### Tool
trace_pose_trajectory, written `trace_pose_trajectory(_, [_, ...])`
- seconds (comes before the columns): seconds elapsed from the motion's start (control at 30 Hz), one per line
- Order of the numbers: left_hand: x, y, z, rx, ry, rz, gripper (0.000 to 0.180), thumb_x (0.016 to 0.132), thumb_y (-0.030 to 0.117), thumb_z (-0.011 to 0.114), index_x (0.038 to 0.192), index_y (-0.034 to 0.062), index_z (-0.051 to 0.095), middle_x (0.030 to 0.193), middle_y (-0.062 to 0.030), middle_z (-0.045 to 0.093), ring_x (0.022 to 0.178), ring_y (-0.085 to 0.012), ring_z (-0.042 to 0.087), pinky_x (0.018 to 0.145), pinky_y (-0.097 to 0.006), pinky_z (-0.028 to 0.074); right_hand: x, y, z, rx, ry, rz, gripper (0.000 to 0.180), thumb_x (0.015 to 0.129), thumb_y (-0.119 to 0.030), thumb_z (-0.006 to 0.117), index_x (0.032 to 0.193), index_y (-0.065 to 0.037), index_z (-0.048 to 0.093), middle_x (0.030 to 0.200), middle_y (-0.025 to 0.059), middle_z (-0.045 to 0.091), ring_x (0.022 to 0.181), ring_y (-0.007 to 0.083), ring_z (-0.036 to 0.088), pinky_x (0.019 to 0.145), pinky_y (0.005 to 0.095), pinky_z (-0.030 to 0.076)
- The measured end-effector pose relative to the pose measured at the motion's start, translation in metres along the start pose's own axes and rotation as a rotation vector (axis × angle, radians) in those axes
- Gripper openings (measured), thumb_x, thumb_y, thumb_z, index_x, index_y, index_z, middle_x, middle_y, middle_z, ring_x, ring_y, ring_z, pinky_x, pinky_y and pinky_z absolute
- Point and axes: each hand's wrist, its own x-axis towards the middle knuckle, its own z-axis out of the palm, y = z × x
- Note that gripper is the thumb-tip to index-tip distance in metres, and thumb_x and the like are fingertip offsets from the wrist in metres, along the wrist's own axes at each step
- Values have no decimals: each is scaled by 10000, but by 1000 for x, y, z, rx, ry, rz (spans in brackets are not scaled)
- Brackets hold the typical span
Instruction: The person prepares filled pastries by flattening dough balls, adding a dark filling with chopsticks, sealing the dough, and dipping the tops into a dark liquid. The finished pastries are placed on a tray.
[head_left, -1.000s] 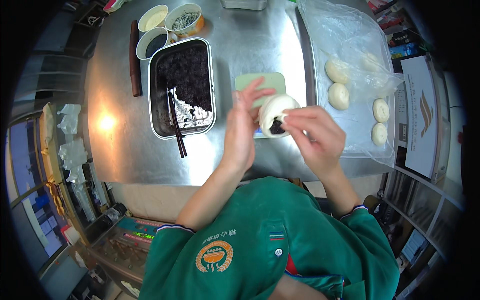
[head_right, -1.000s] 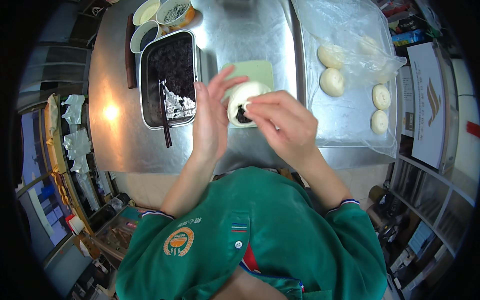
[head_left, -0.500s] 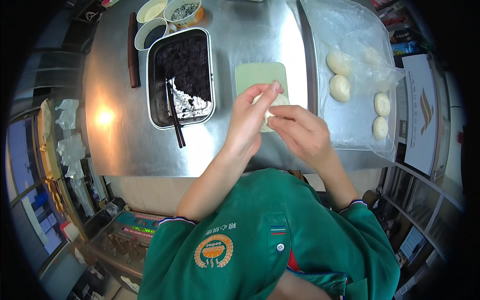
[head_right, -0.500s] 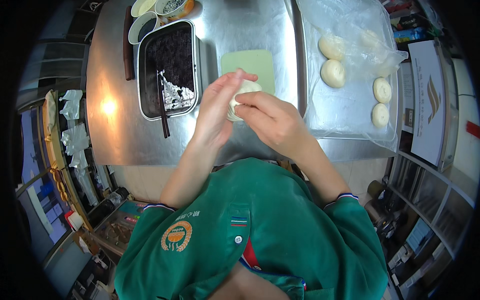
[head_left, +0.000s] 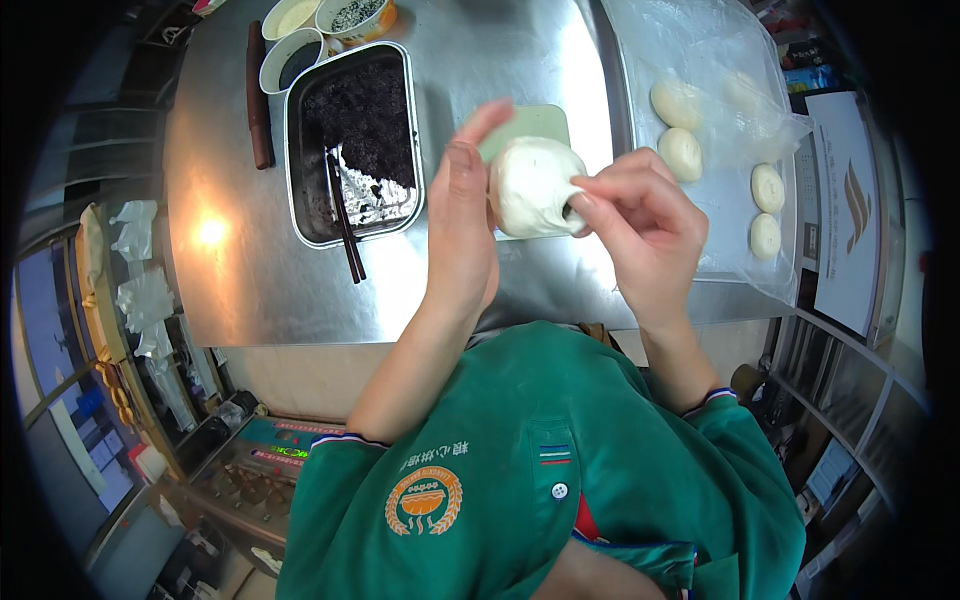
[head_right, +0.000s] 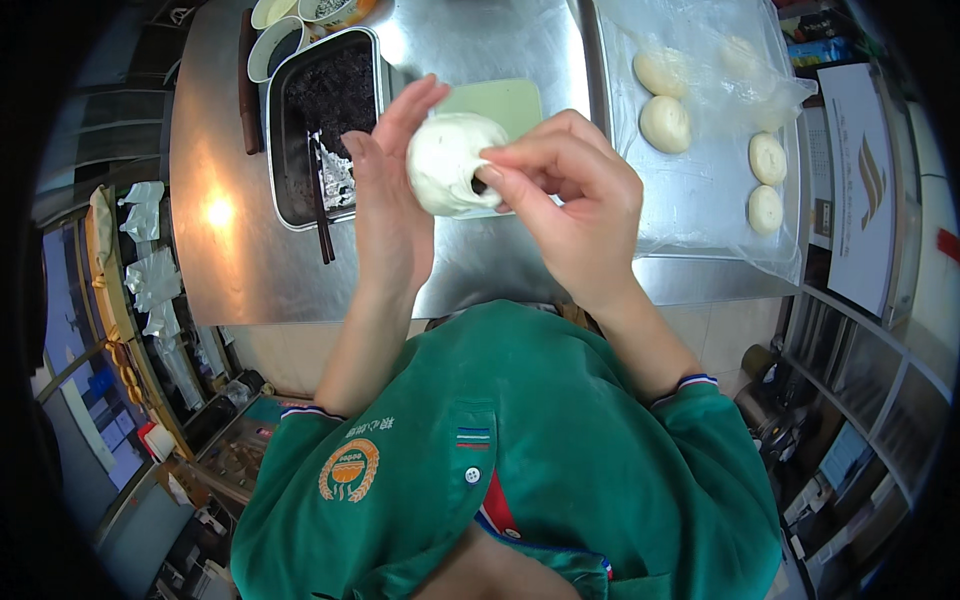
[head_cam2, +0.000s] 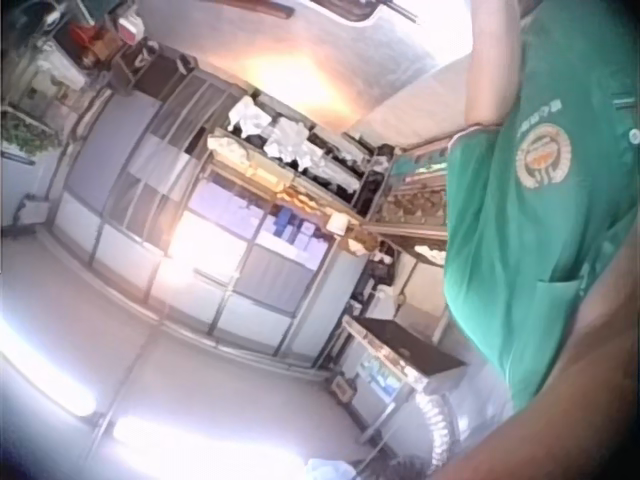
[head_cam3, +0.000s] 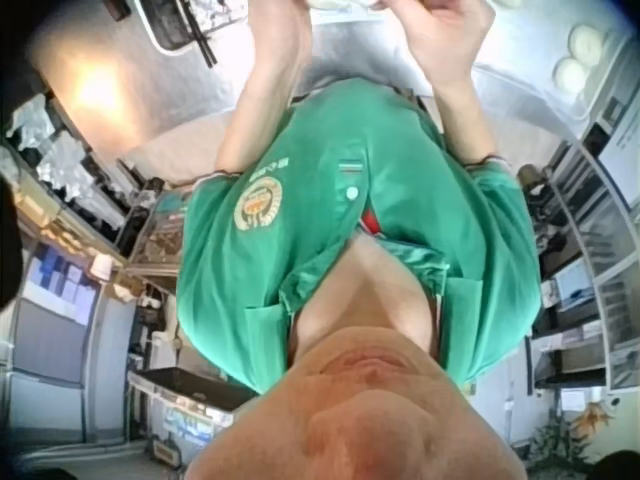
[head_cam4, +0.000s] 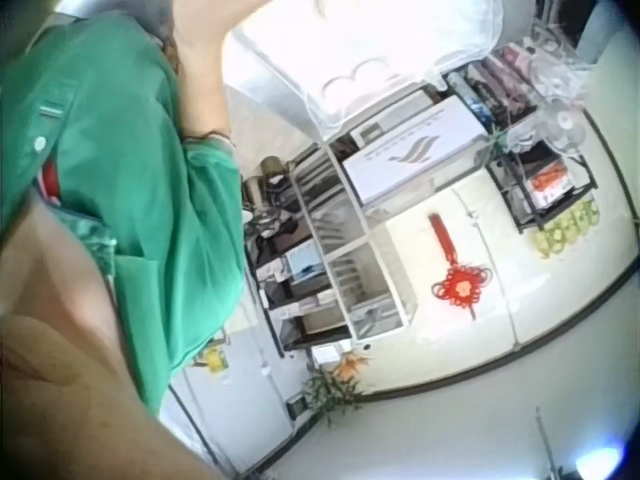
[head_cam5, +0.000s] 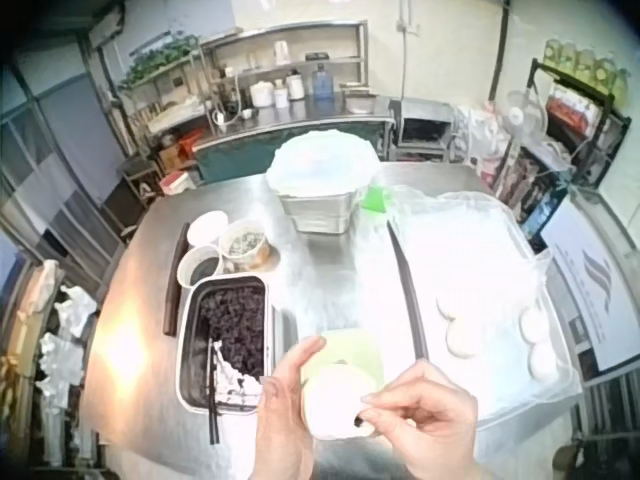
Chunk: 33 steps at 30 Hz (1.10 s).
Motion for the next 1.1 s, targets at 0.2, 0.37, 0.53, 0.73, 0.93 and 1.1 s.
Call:
trace_pose_trajectory(0.2, [3, -22, -6, -178, -25, -147, 429, 1010, 416, 402, 1084, 26, 563, 946, -73, 614, 849, -130, 605, 754, -271, 495, 2, 0, 2, -376, -210, -302, 276, 709, 63, 710, 947, -76, 729, 792, 43, 531, 661, 144, 570, 563, 268, 467])
trace_pose_trajectory(0.37, [-1, -13, -6, -200, 8, -192, 377, 1007, 370, 441, 1047, 18, 571, 906, -61, 613, 832, -118, 605, 729, -286, 505, 1, -3, 0, -269, -132, -168, 250, 710, 40, 728, 942, -53, 723, 852, 37, 596, 673, 129, 589, 563, 252, 480])
trace_pose_trajectory(0.53, [-4, -20, -10, -364, 54, -347, 514, 1014, 461, 338, 1198, 8, 495, 1067, -137, 605, 989, -237, 607, 879, -397, 492, -13, 3, -4, -281, -57, -106, 239, 705, -4, 755, 938, -32, 708, 915, 55, 632, 628, 131, 595, 552, 252, 487])
trace_pose_trajectory(0.73, [-11, -30, -12, -308, -38, -354, 516, 1013, 457, 347, 1193, 1, 508, 1130, -140, 593, 1065, -221, 584, 908, -386, 472, -8, 10, -12, -343, -136, -138, 262, 708, -32, 756, 963, -60, 699, 916, 55, 623, 682, 151, 600, 565, 265, 487])
trace_pose_trajectory(0.93, [-15, -27, -11, -252, -33, -440, 505, 1009, 440, 389, 1177, -7, 553, 1111, -111, 606, 1035, -179, 594, 882, -347, 484, 1, 9, -12, -587, -271, -550, 247, 651, -46, 746, 891, -76, 696, 885, 25, 604, 802, 208, 564, 632, 300, 487])
trace_pose_trajectory(1.1, [-14, -26, -20, -228, -123, -545, 496, 1019, 400, 371, 1301, 1, 455, 1207, -118, 561, 1115, -201, 566, 918, -380, 487, 0, 13, -17, -579, -225, -542, 228, 628, -36, 750, 845, -80, 694, 808, 10, 589, 786, 201, 559, 632, 312, 473])
